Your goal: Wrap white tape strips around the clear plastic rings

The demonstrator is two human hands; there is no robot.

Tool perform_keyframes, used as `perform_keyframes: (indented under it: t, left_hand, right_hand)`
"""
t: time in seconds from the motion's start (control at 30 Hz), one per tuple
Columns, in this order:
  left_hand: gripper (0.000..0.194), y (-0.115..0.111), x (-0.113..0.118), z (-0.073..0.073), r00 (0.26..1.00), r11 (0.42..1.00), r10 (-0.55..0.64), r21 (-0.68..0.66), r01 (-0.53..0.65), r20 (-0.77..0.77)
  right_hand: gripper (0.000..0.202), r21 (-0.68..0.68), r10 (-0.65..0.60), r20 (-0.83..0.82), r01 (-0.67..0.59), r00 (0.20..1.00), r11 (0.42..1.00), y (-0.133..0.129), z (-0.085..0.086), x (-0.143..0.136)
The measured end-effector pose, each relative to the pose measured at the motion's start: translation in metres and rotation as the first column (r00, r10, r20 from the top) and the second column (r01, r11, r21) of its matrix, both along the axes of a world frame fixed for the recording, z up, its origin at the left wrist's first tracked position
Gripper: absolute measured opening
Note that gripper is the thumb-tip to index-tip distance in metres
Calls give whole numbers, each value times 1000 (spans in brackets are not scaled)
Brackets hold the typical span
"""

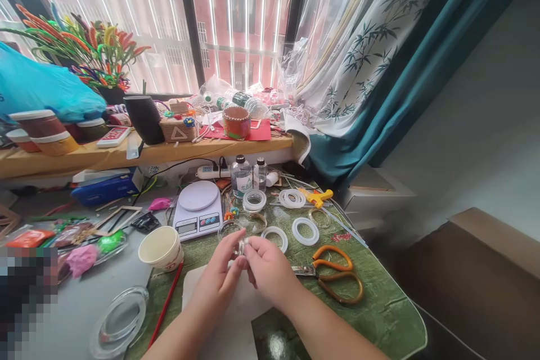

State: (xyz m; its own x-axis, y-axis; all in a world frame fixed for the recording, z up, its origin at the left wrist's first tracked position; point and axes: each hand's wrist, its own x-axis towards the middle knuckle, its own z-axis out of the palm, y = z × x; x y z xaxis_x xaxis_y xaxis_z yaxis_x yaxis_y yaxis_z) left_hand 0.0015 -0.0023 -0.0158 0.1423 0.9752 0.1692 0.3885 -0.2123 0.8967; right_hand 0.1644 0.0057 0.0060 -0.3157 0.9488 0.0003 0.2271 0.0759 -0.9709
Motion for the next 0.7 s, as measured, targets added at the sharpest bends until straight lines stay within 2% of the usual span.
perform_keyframes:
  t: [0.03,0.1,0.13,0.23,0.27,0.3,0.37,0.4,0.53,0.57,0.63,0.67,0.7]
  left_hand:
    - [54,0,0,1,1000,1000,-4,1,4,0]
    - [53,-1,0,3,1000,1000,9,1,-9,11]
    - [53,-1,0,4,1000,1000,12,3,-12,11]
    - [52,-1,0,3,1000,1000,-13,16,13,-19]
    - [52,0,0,2,1000,1000,-17,18,17,-22]
    - [51,1,-1,1,1000,1000,-17,17,17,-17]
    - [50,3,-1,-1,1000,1000,5,21,-6,7]
    - [49,4,-1,-1,1000,1000,18,20,-18,20]
    - [51,3,2,2,994,998,63,-31,-61,84]
    - [50,2,3,4,991,996,78,-62,-71,112]
    - [49,-2,5,9,978,987,118,-127,-97,171]
    - [49,-3,6,11,972,982,137,-157,-107,189]
    - [48,-5,7,13,967,976,156,-184,-120,200]
  right_hand:
    - [26,110,41,33,-45,999,993,1,1,1]
    - [27,302,134,106,-160,985,940,1,2,5]
    - [29,315,154,107,-180,982,932,1,3,7]
    - [35,136,94,37,-98,995,986,1,4,11]
    - [34,130,88,48,-93,995,987,2,5,12]
    - [31,179,122,86,-135,989,974,2,5,13]
    - [22,340,219,213,-282,952,897,3,5,14]
    - [20,391,223,265,-315,938,865,3,4,13]
    - [25,425,90,326,-231,941,875,2,-3,8]
    - [23,461,95,358,-264,929,847,0,-5,7]
    - [19,545,139,449,-393,883,740,-2,-7,5]
    - [20,563,138,476,-421,869,712,-3,-6,4]
    - [22,567,124,476,-411,871,714,-3,-5,4]
